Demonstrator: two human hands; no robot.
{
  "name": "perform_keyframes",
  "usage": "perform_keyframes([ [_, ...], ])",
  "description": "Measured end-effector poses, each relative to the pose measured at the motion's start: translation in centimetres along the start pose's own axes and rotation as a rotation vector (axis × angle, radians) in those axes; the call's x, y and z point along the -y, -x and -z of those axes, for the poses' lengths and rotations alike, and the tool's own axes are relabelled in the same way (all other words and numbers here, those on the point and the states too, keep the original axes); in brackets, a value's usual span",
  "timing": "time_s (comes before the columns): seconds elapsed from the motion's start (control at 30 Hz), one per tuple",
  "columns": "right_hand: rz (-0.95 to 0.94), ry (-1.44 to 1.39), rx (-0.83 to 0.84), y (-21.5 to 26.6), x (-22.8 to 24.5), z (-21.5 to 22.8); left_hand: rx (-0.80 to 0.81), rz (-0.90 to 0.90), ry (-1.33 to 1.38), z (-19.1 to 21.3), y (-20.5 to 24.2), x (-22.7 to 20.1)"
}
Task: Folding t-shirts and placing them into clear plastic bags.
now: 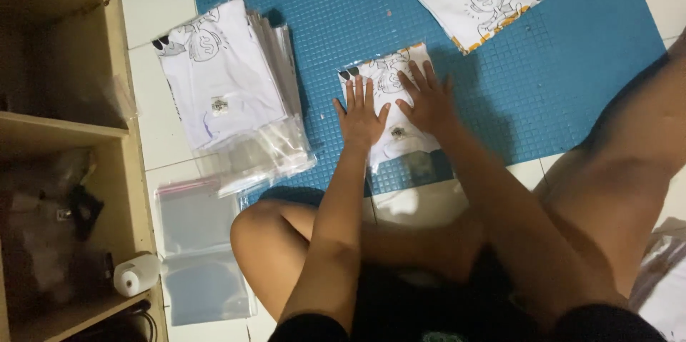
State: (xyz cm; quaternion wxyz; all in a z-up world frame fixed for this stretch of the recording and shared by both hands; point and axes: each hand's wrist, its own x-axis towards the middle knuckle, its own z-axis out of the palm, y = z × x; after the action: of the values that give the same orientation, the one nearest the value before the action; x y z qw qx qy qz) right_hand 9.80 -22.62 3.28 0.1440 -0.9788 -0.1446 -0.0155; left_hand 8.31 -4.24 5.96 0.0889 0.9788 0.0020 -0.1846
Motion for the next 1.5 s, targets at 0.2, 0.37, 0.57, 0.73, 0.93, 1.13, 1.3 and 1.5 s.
perform_keyframes([
  [0.2,-0.066,-0.395,0.195,-1.0,-3.8,-1.5,0.003,0.006,-0.014,-1.2,-0.5,0.3],
  [0.37,-0.163,-0.437,0.049,6.0,-8.3,0.8,-0.017,-0.099,0.034,-1.1,5.7,-1.6],
  [0.57,-0.178,-0.163,0.543,6.9,-11.1,-2.2,0.088,-0.458,-0.061,0.0,12.0,-4.6],
  [0.73,-0.160,-0.394,0.427,7.5,-12.6,-2.4,0.165,-0.458,-0.188,-1.4,15.3,-4.7],
  [0.93,-0.407,-0.360,-0.080,9.7,-9.4,3.8,-0.116,-0.352,0.014,-6.6,13.6,-2.4],
  [1.13,0.023,-0.624,0.347,14.9,-3.2,10.0,-0.600,-0.414,0.163,-6.4,14.1,-1.8],
  [1.3,0.122,-0.300,0.533,17.5,0.8,8.3,-0.511,-0.406,0.265,-5.4,14.9,-1.7],
  [1.5,0.361,0.128,-0.049,16.3,0.3,2.5,-0.383,-0.480,0.360,-4.5,14.3,-1.3],
])
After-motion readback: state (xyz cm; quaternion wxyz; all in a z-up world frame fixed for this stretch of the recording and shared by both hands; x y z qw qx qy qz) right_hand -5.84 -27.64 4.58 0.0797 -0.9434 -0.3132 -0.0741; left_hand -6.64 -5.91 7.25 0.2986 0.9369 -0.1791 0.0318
